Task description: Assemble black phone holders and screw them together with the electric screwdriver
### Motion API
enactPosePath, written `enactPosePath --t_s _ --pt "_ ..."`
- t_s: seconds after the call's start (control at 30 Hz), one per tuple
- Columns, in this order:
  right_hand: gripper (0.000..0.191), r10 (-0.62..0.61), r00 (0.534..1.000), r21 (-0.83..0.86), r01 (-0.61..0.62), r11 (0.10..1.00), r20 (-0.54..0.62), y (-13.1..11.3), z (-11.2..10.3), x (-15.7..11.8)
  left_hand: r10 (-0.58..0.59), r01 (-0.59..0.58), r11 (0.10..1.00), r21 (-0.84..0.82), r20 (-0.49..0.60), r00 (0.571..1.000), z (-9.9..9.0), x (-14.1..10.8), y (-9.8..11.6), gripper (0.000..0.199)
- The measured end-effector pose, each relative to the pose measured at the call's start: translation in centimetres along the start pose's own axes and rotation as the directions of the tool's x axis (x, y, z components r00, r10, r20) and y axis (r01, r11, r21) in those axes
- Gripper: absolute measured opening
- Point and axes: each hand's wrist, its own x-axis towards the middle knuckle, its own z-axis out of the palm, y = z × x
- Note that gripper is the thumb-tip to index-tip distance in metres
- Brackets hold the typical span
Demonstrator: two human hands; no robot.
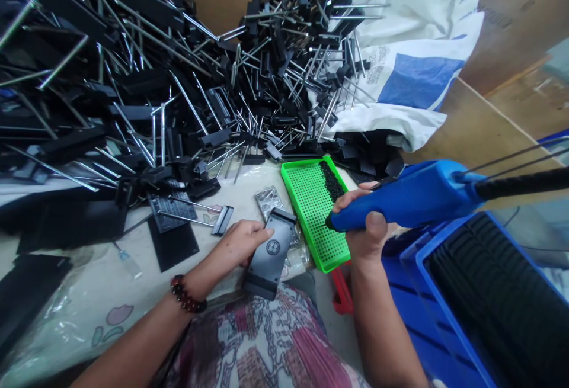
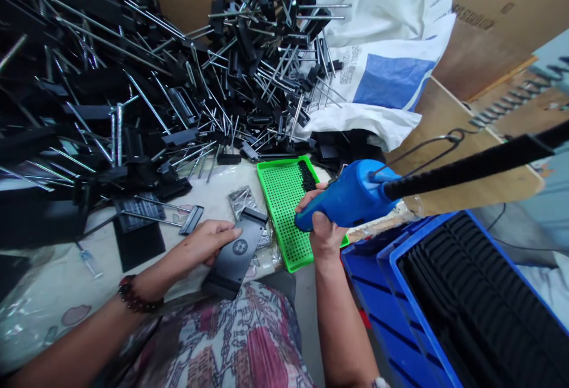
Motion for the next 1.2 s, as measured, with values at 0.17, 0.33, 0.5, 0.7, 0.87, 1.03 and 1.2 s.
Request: enactPosePath --t_s 0.17,0.33,0.5,0.7,0.87,1.03,1.2 --pt "0.044 -0.014 1.000 -0.029 0.013 0.999 -0.004 0.0 0.3 0.1 -0.001 0.001 1.000 0.014 -0.030 1.000 0.0 0.1 0.1 0.038" --pt "0.045 -0.054 0.998 -0.045 0.053 0.998 -0.022 -1.1 0.8 0.6 0.017 -0.017 1.000 -0.003 -0.043 0.999 0.2 0.1 -0.1 0.037" --pt "0.043 -0.082 0.997 0.028 0.082 0.996 -0.010 -3.1 2.5 1.0 0.028 -0.028 1.000 0.008 -0.068 0.997 0.4 -0.1 0.2 0.034" --pt "0.047 -0.042 0.991 0.200 0.017 0.980 0.124 -2.7 6.2 0.2 0.061 -0.058 0.997 0.041 -0.085 0.994 0.4 -0.2 0.4 0.032" --pt "0.054 -0.002 0.971 0.228 -0.054 0.972 0.238 -1.2 8.1 -0.6 0.135 -0.124 0.988 0.096 -0.116 0.984 0.2 -0.1 0.6 0.033" --pt "0.055 -0.005 0.968 0.200 -0.047 0.979 0.250 -0.3 8.3 -0.7 0.141 -0.133 0.987 0.086 -0.095 0.985 0.1 0.0 0.3 0.034" --pt "0.057 0.016 0.964 0.155 -0.059 0.986 0.264 0.5 8.0 -0.8 0.168 -0.160 0.983 0.087 -0.089 0.982 0.1 0.0 -0.2 0.036"
